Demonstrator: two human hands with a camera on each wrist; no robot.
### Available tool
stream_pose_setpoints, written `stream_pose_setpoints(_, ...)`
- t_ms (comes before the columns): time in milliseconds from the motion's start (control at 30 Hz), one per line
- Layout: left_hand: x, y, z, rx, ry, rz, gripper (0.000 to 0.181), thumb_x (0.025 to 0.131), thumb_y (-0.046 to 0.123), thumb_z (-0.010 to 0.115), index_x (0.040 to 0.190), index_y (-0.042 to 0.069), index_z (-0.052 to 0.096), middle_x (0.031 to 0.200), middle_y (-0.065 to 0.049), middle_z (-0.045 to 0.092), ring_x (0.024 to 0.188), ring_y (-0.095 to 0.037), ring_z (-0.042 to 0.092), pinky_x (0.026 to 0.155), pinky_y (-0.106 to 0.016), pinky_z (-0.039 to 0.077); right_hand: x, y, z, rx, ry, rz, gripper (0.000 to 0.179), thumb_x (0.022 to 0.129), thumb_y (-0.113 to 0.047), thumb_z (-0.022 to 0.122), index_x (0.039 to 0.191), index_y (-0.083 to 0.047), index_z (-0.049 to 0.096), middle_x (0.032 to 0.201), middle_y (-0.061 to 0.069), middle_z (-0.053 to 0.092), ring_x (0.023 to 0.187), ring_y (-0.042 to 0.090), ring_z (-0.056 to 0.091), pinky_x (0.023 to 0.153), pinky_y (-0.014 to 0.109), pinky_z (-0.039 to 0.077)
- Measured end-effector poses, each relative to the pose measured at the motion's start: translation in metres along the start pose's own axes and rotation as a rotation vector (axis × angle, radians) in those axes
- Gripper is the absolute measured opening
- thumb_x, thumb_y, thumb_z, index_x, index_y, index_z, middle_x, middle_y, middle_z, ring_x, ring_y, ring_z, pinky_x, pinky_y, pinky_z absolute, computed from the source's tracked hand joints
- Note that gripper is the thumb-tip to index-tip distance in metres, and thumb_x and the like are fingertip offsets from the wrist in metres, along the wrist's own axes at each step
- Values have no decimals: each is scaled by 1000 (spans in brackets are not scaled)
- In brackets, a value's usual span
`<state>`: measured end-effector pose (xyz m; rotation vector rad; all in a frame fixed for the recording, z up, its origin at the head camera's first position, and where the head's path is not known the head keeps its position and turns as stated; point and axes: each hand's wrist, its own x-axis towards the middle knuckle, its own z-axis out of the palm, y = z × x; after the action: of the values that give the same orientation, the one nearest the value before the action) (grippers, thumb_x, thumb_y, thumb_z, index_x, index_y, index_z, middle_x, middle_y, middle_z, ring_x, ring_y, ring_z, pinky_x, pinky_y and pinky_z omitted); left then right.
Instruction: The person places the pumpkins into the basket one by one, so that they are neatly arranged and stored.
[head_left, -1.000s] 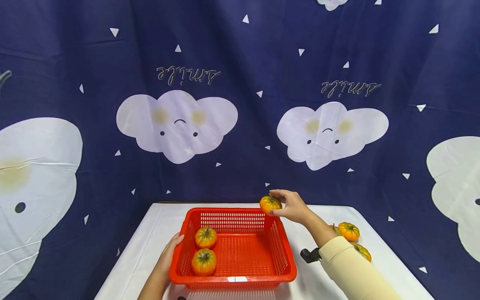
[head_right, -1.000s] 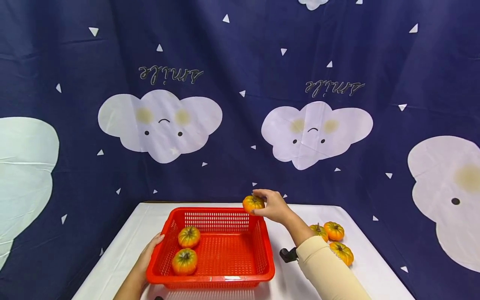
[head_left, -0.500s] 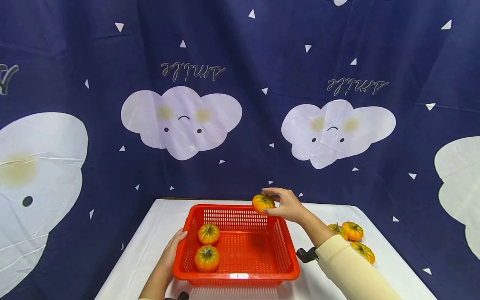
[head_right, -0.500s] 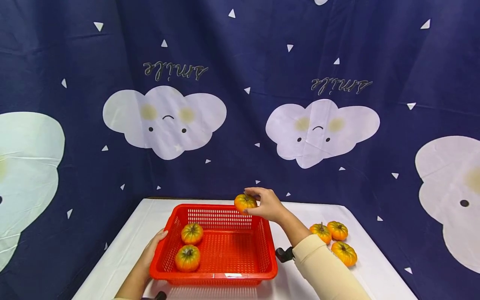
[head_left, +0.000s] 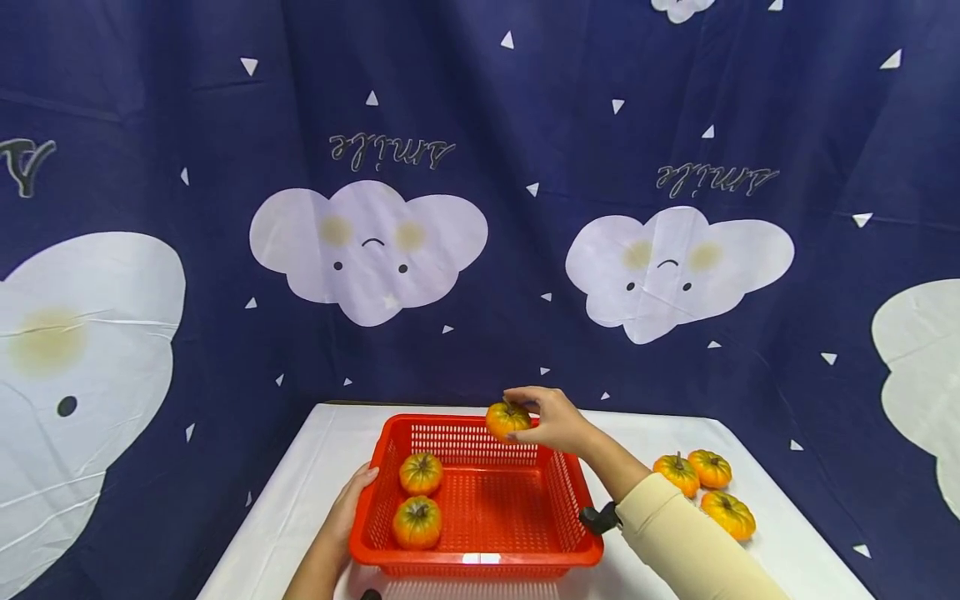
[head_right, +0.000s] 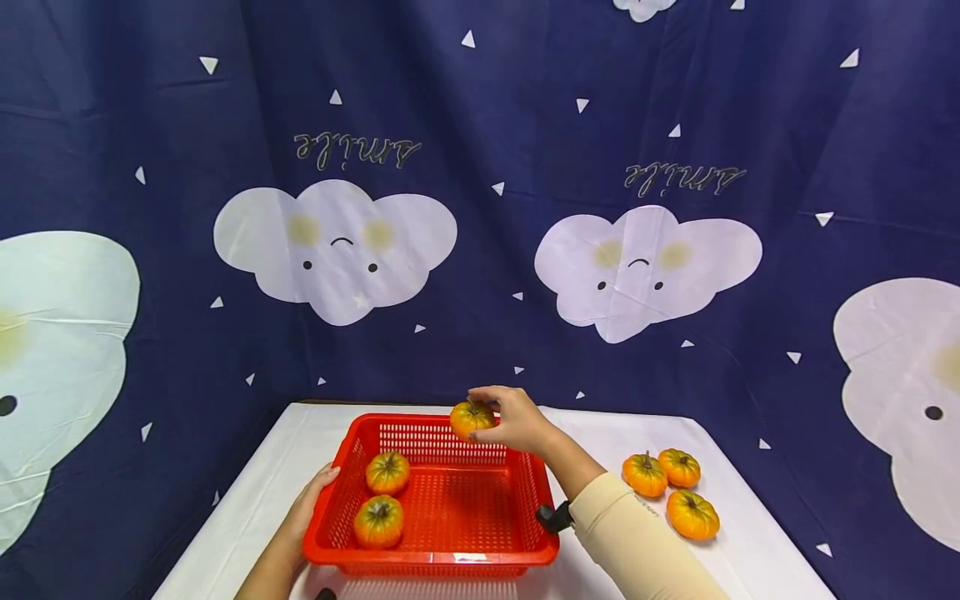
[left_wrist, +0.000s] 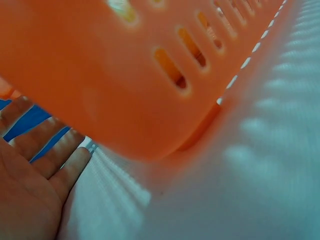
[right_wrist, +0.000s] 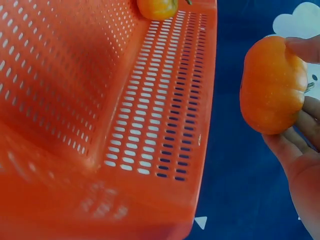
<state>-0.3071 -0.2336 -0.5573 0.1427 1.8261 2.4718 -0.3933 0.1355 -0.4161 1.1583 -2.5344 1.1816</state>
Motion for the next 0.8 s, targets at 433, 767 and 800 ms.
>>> stream_pose_setpoints(433,0,5,2,8,16,-25,63,110,34,41,163,3,27,157,-29,41,137,-37,48,105,-44,46,12,-1,28,-57,-70,-27,66,82,-16,92,137,6,64,131,10,69,121,24,64,100,35,53)
stream_pose_setpoints(767,0,2,4,28,19,-19,65,112,37,38,164,2,21,159,-29,38,138,-36,46,107,-45,45,20,0,44,-96,-112,-15,64,83,-15,89,139,4,64,132,10,69,120,24,64,103,42,51)
stream_pose_setpoints(800,-1,2,4,15,22,-31,65,111,36,39,164,2,22,159,-29,38,138,-36,45,107,-45,45,20,-1,46,-96,-120,-15,64,83,-15,88,139,5,64,132,11,69,121,25,64,103,42,51)
